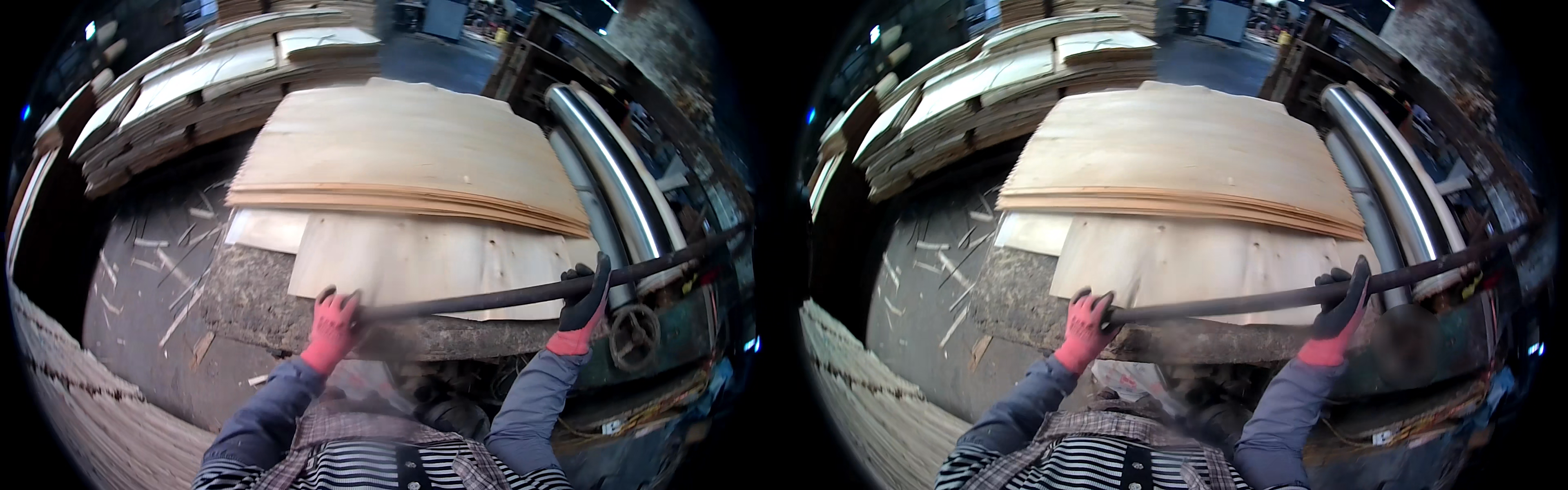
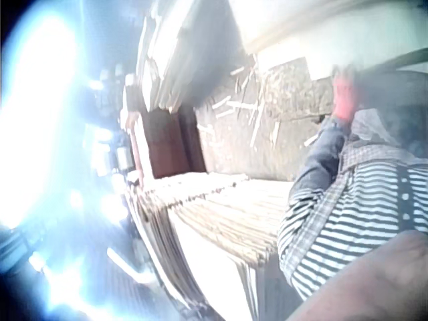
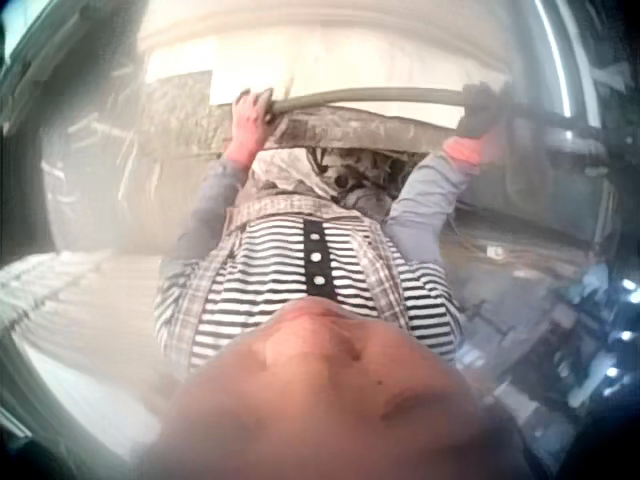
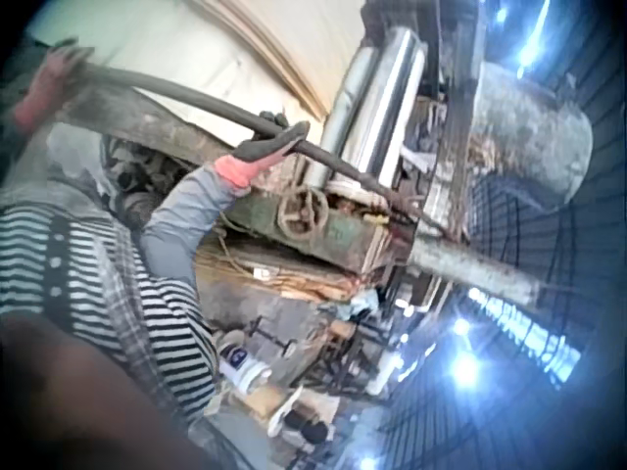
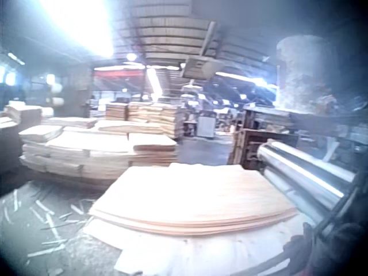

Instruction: The person feeds large sheets of wood veneer into a roller machine, then stacks the processed sheets. They repeatedly pick up veneer sheets, guide them through the rollers, and place them onto a growing stack.

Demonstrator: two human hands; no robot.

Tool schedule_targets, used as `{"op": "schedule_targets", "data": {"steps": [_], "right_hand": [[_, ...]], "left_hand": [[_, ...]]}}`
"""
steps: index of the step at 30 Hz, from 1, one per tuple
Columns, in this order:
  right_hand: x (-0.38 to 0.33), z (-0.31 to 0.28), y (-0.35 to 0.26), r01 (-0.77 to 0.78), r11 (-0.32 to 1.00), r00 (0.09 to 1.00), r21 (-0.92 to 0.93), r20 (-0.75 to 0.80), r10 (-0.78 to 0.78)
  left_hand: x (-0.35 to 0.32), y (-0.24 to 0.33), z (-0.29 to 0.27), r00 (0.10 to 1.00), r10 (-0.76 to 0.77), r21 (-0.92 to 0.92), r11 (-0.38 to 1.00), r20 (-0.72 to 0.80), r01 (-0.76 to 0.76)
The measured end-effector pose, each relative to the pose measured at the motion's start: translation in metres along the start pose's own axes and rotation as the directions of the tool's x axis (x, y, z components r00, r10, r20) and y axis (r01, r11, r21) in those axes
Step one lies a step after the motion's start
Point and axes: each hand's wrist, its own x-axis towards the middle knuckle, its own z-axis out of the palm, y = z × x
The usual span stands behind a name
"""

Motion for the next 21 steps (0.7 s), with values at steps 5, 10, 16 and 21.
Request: {"op": "schedule_targets", "data": {"steps": [5,10,16,21], "right_hand": [[0.005,-0.020,0.051,-0.002,1.000,0.997,0.009,0.071,0.002],[-0.027,-0.005,0.055,0.041,0.997,0.995,-0.065,0.098,-0.035],[-0.041,-0.020,0.075,0.115,0.992,0.975,-0.050,0.199,-0.103],[-0.118,0.061,0.107,0.442,0.800,0.895,-0.405,0.133,-0.427]], "left_hand": [[-0.022,-0.008,0.026,0.979,-0.024,0.219,0.976,0.202,-0.021],[-0.048,-0.021,0.021,0.979,-0.088,0.191,0.980,0.183,0.053],[-0.061,-0.049,0.020,0.983,-0.002,-0.039,0.999,0.185,0.010],[-0.065,-0.085,-0.013,0.980,0.109,-0.235,0.969,0.164,-0.069]]}}
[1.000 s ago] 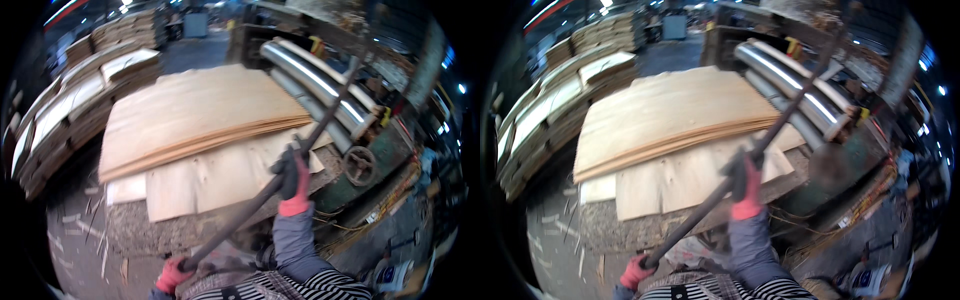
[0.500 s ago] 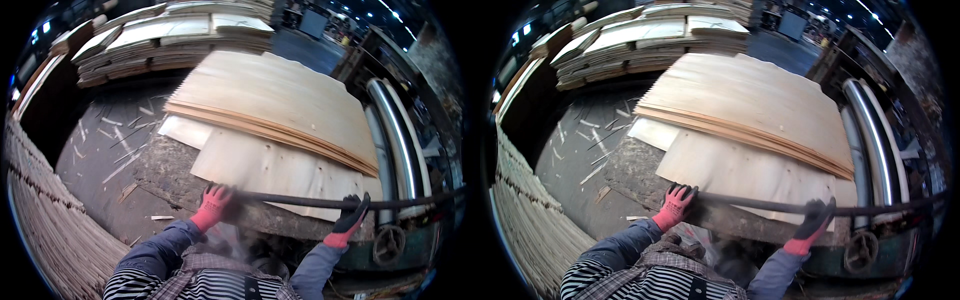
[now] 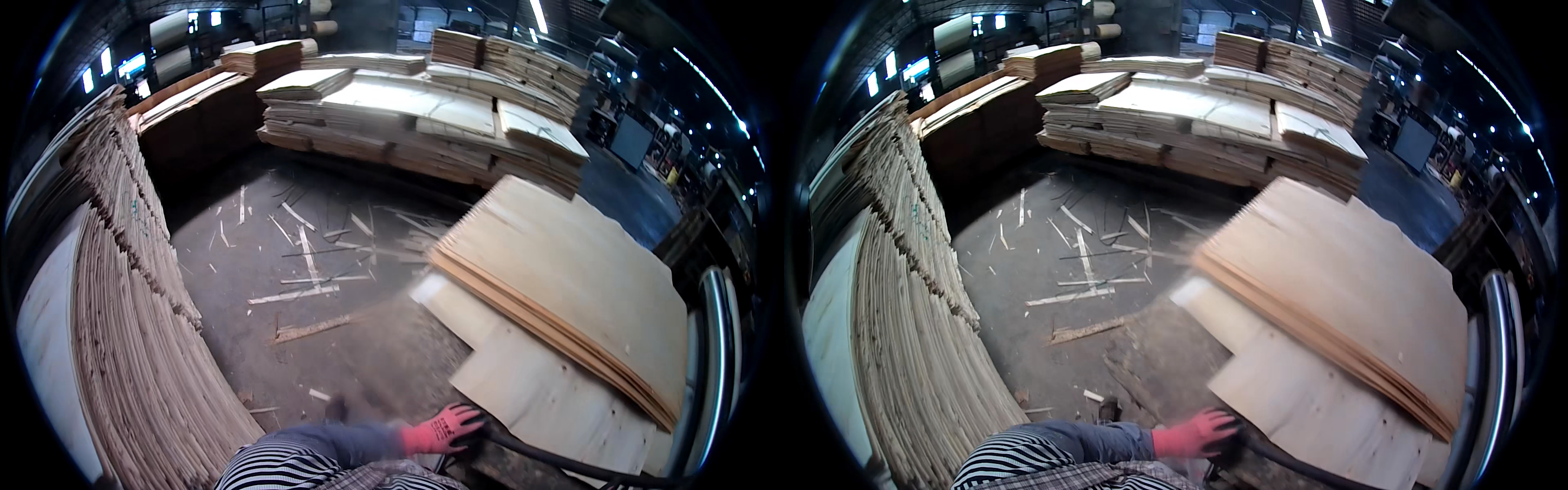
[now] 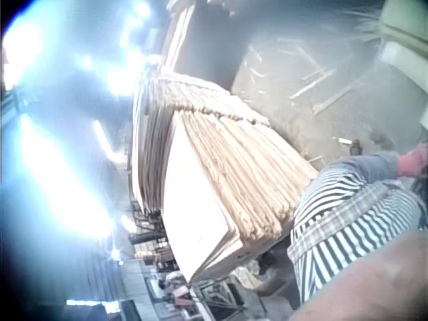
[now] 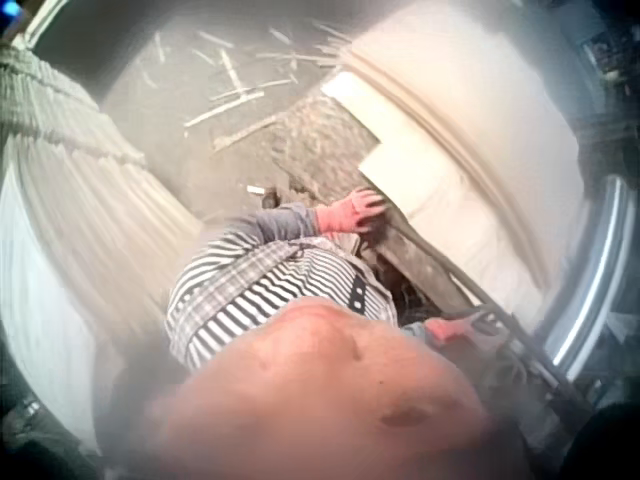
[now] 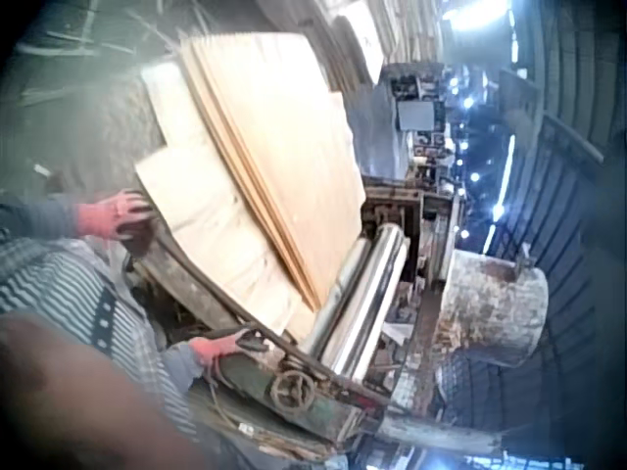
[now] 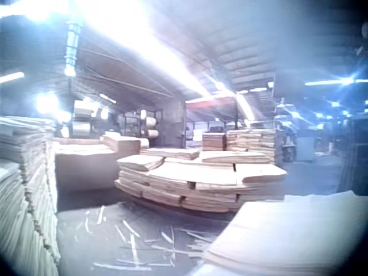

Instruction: The person feeds large sheets of wood veneer into a roller machine, then stacks the processed sheets. They repeatedly pick up veneer sheets, guide them through the rollers, and place them onto a growing stack.

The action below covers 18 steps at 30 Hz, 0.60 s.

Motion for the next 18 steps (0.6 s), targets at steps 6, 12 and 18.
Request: {"op": "schedule_targets", "data": {"steps": [6,12,18], "right_hand": [[-0.136,0.113,-0.040,0.200,0.944,0.976,-0.261,0.134,-0.170],[-0.273,0.244,-0.066,-0.061,0.995,0.540,-0.085,0.835,0.104],[-0.348,0.338,-0.084,0.678,0.677,0.204,-0.286,0.958,0.200]], "left_hand": [[-0.048,-0.096,-0.143,0.988,-0.081,-0.126,0.990,-0.131,0.065],[-0.138,-0.178,-0.287,0.854,-0.466,-0.002,0.878,-0.233,0.478],[-0.216,-0.196,-0.344,0.449,-0.594,-0.093,0.665,-0.667,0.741]]}}
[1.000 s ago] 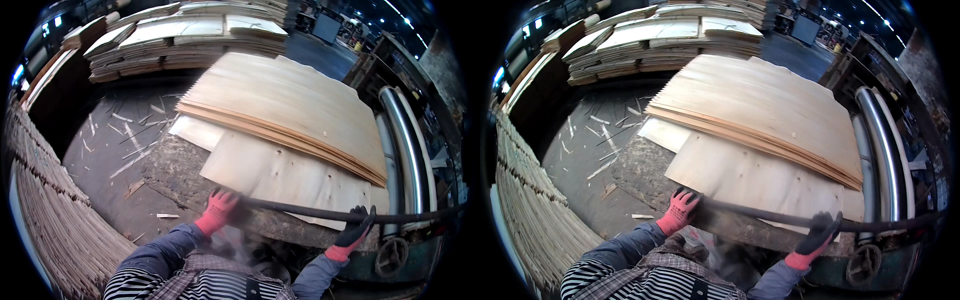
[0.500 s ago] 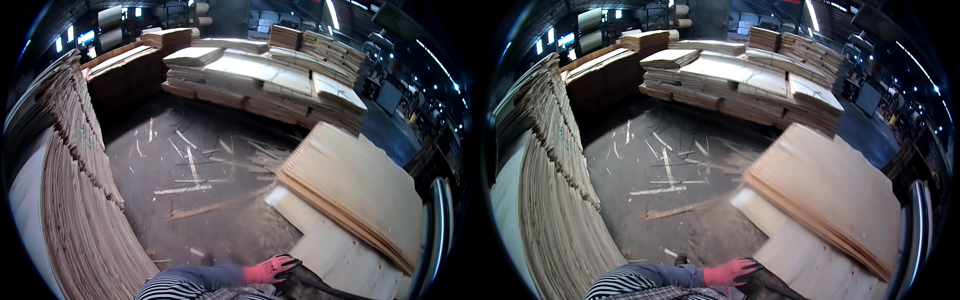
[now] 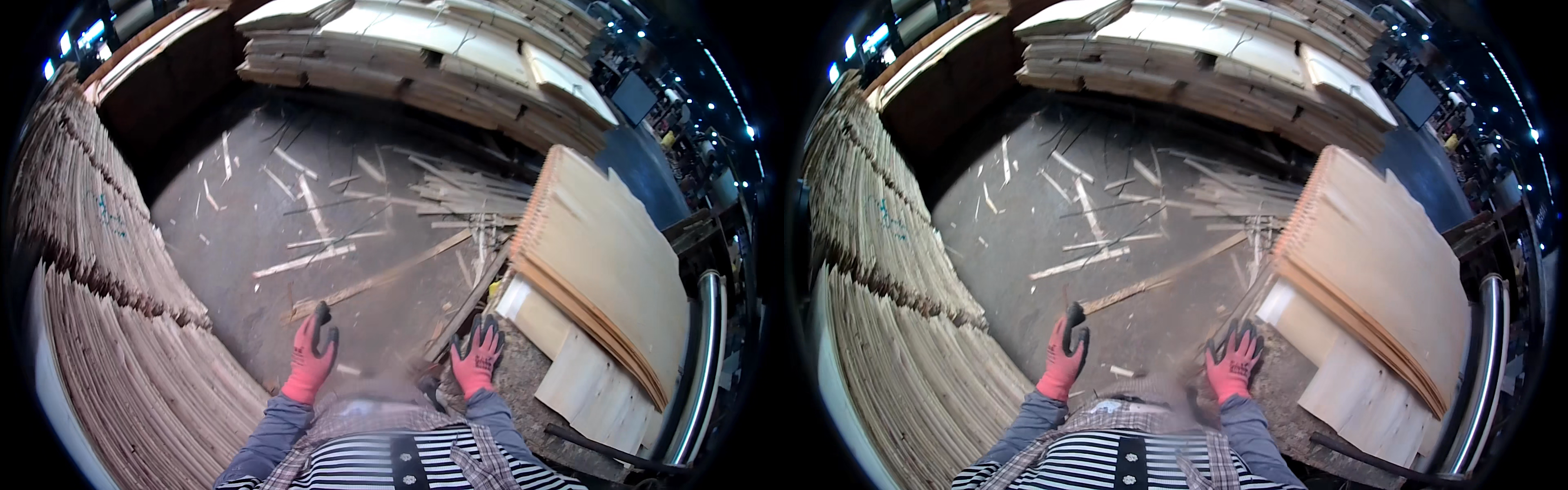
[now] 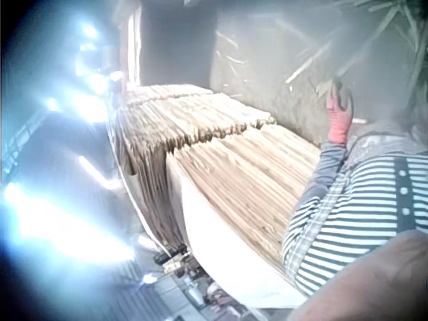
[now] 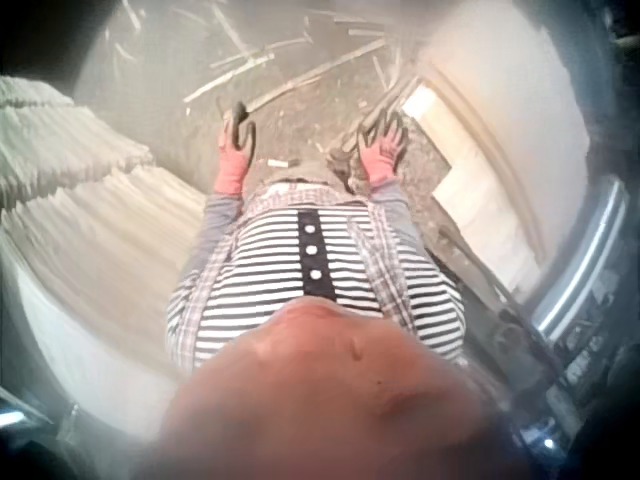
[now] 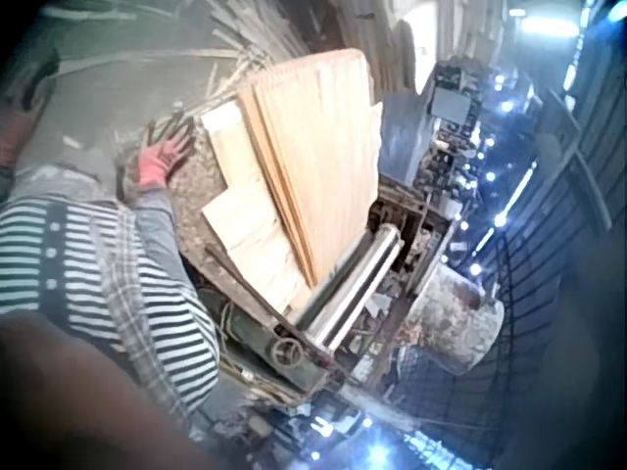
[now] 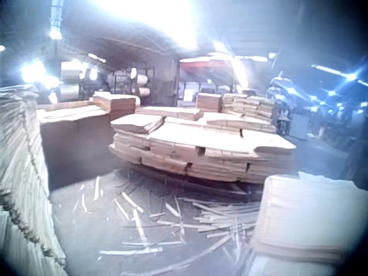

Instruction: The person feeds large sheets of wood veneer into a roller machine, then stacks the processed sheets. They repeatedly pick up veneer sheets, guide them through the rollers, and place them onto a growing stack.

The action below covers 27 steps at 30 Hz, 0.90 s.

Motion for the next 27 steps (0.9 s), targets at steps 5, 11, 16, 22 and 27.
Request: {"op": "schedule_targets", "data": {"steps": [5,11,16,22,27], "right_hand": [[0.011,0.024,-0.010,-0.100,0.991,0.993,-0.086,0.060,0.105],[0.015,0.021,-0.015,-0.172,0.982,0.980,-0.081,0.088,0.179],[0.016,0.025,-0.011,-0.266,0.956,0.952,-0.122,0.120,0.281],[0.016,0.034,-0.007,-0.299,0.933,0.927,-0.199,0.171,0.334],[0.103,0.052,-0.085,-0.366,0.929,0.930,-0.059,-0.075,0.361]], "left_hand": [[0.009,-0.056,-0.037,0.973,-0.229,-0.067,0.971,-0.006,0.228],[0.077,-0.117,-0.050,0.977,-0.213,-0.028,0.977,-0.010,0.213],[0.152,-0.169,-0.027,0.975,-0.193,-0.093,0.975,0.113,0.204],[0.230,-0.210,-0.024,0.910,-0.211,-0.045,0.969,0.358,0.242],[0.257,-0.304,-0.028,0.879,-0.358,-0.037,0.920,0.315,0.389]]}}
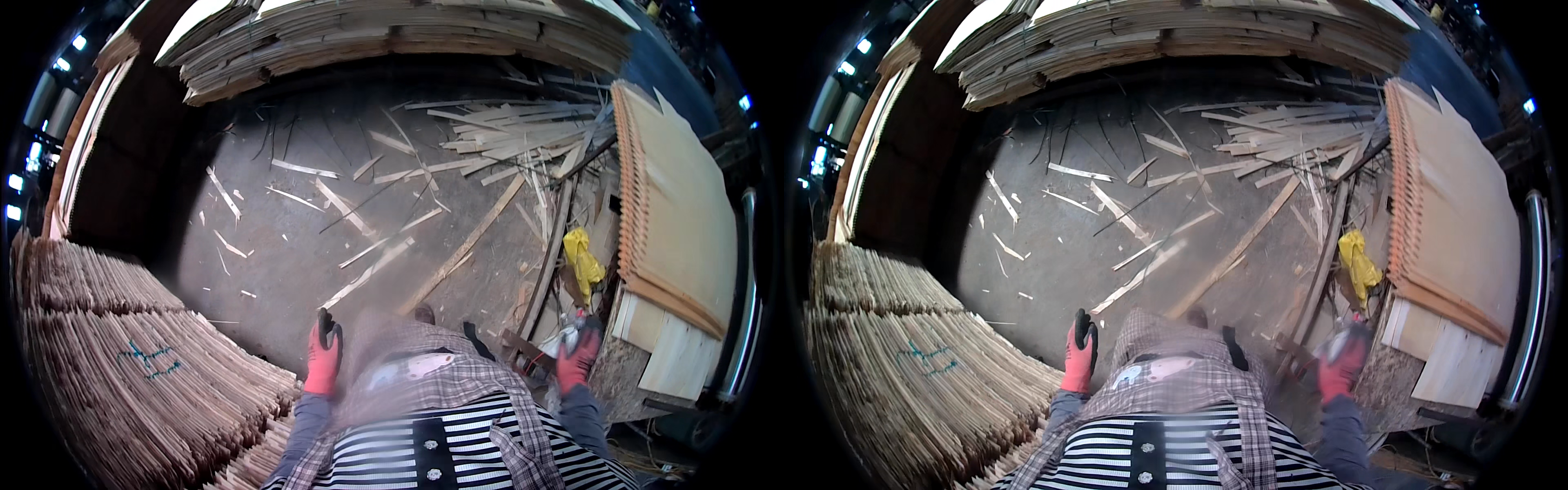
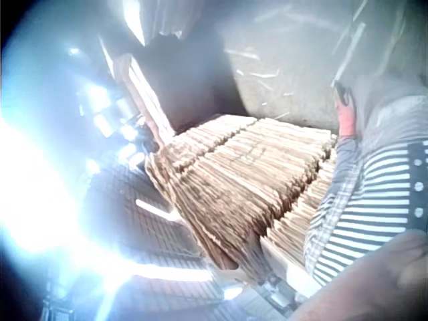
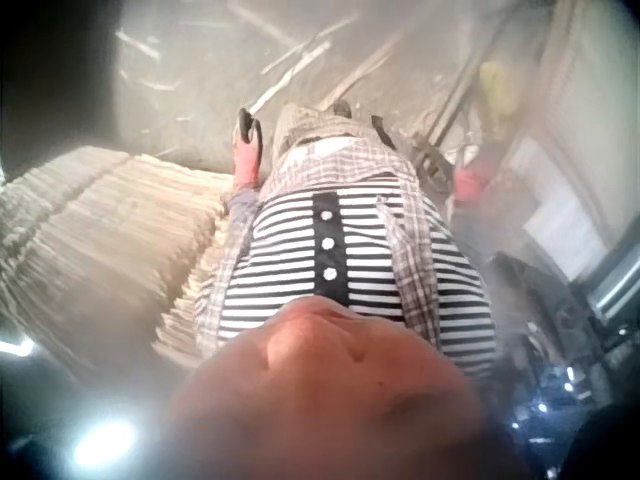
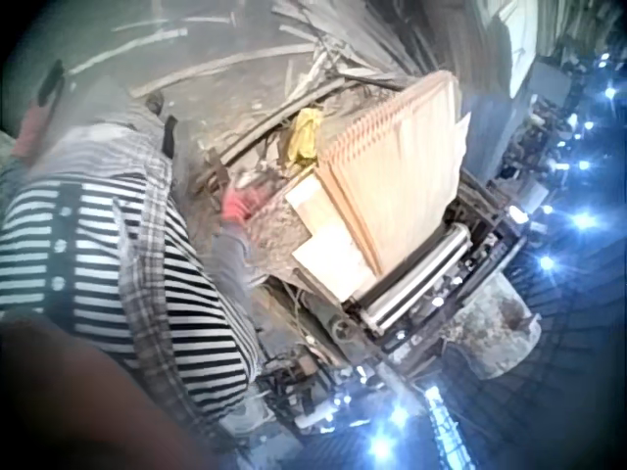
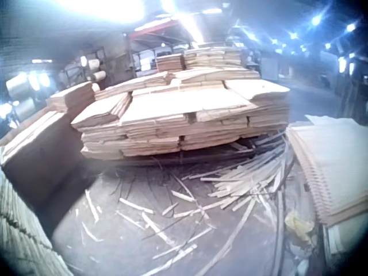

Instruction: The person feeds large sheets of wood veneer into a roller machine, then stacks the processed sheets. They repeatedly pick up veneer sheets, guide them through the rollers, and place them onto a growing stack.

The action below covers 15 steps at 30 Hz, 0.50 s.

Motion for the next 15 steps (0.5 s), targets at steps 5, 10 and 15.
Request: {"op": "schedule_targets", "data": {"steps": [5,10,15], "right_hand": [[0.065,0.042,-0.188,0.206,0.953,0.979,0.221,-0.045,-0.201],[0.101,0.057,-0.297,0.232,0.927,0.972,0.294,-0.033,-0.233],[0.121,0.056,-0.359,0.064,0.969,0.976,0.237,0.187,-0.110]], "left_hand": [[0.063,0.005,-0.035,0.986,-0.015,0.219,0.975,0.163,-0.022],[0.141,-0.031,-0.090,0.993,-0.057,0.081,0.996,0.100,0.049],[0.204,-0.075,-0.152,0.968,-0.248,0.083,0.966,0.039,0.244]]}}
